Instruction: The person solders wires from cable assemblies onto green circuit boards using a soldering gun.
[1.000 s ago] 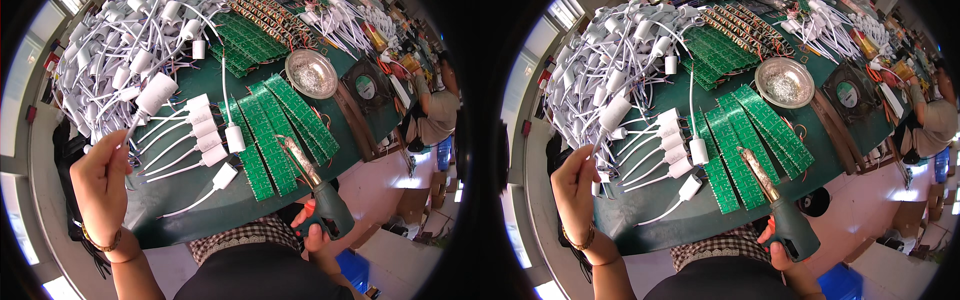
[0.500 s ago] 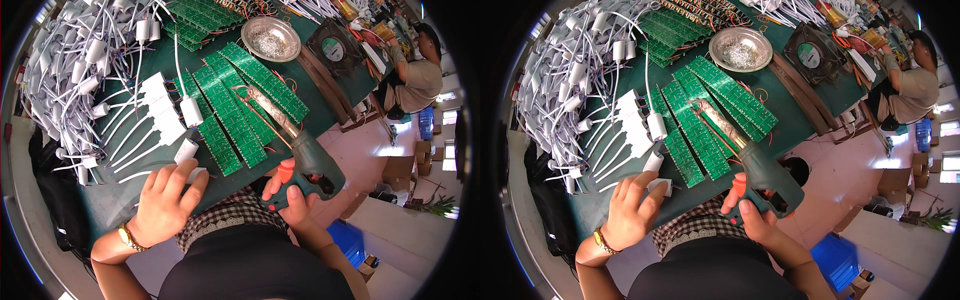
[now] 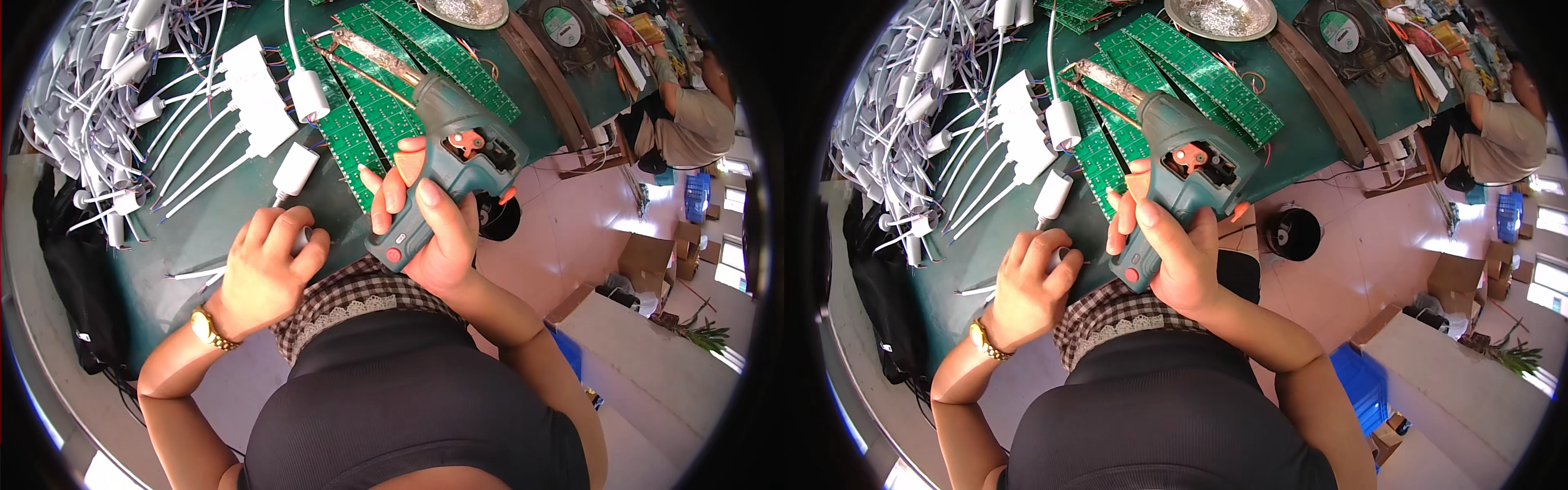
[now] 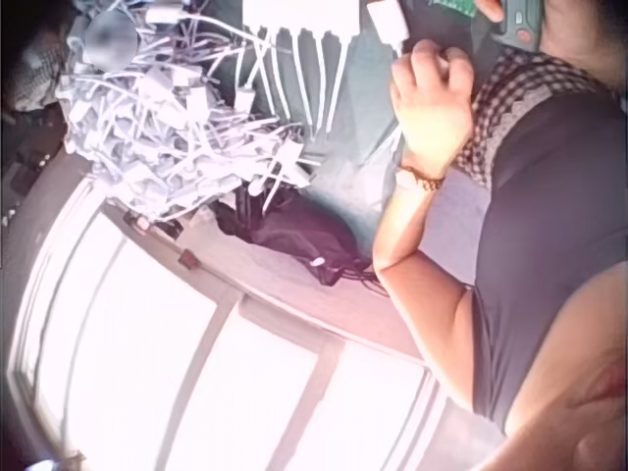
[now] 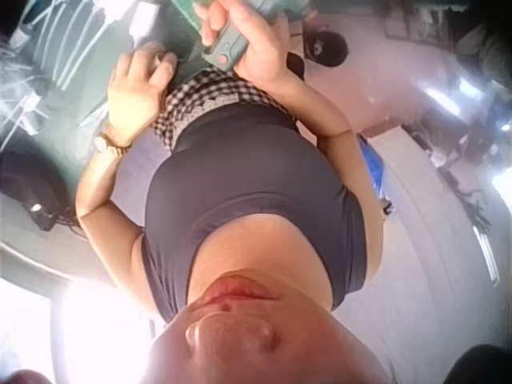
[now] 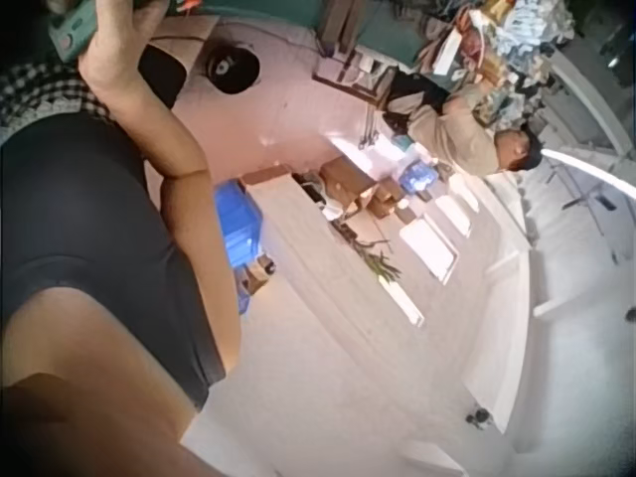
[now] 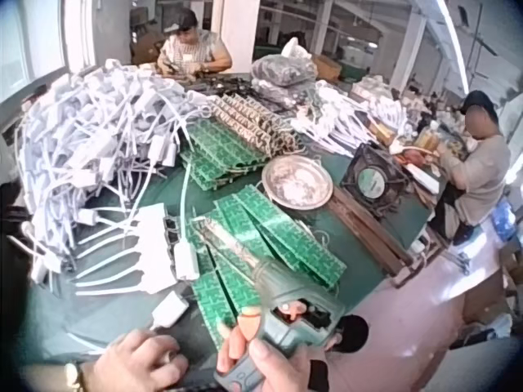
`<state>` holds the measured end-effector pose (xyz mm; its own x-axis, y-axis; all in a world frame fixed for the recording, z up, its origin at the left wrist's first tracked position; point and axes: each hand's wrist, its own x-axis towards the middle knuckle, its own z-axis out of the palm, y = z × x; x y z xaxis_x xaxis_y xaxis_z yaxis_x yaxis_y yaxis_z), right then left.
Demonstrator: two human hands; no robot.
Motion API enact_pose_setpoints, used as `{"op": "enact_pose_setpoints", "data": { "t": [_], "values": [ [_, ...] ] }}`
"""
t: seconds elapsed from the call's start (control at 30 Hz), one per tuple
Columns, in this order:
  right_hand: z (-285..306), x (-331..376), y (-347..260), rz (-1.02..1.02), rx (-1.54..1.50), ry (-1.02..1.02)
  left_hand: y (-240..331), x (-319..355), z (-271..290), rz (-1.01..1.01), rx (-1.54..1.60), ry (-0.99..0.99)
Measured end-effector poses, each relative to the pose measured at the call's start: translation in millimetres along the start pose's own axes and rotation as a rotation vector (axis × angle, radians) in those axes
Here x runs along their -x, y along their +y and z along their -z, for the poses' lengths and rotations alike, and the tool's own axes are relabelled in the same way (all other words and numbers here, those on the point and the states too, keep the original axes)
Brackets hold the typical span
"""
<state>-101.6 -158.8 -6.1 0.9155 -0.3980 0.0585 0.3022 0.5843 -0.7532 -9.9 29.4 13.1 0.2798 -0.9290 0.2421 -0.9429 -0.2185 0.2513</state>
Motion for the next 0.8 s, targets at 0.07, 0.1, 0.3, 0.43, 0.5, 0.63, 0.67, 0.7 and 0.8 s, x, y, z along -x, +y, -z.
{"op": "enact_pose_setpoints", "data": {
  "t": [0.07, 0.1, 0.3, 0.43, 0.5, 0.63, 0.67, 0.7, 0.8],
  "values": [
    [0, 3, 1, -0.003, 0.025, 0.006, -17, -6, 12, -0.049, 0.032, -0.02],
    [1, 3, 2, 0.016, 0.049, -0.014, -33, -7, 12, -0.076, 0.027, 0.02],
    [-3, 4, -1, 0.005, 0.151, -0.02, -68, -12, 10, -0.178, 0.105, 0.155],
    [-1, 5, 1, 0.017, 0.15, -0.013, -46, -17, 11, -0.108, 0.212, 0.269],
    [4, 7, 5, 0.051, 0.096, -0.017, -31, -24, 15, -0.059, 0.361, 0.281],
    [14, 14, 14, 0.13, -0.003, 0.004, -17, -32, 5, 0.156, 0.622, 0.121],
    [13, 14, 14, 0.135, -0.004, 0.009, -18, -34, -3, 0.115, 0.589, 0.138],
    [13, 14, 13, 0.143, -0.006, 0.001, -20, -39, -9, 0.027, 0.559, 0.184],
    [9, 14, 12, 0.157, -0.019, -0.034, -25, -49, -14, -0.098, 0.463, 0.261]
  ]
}}
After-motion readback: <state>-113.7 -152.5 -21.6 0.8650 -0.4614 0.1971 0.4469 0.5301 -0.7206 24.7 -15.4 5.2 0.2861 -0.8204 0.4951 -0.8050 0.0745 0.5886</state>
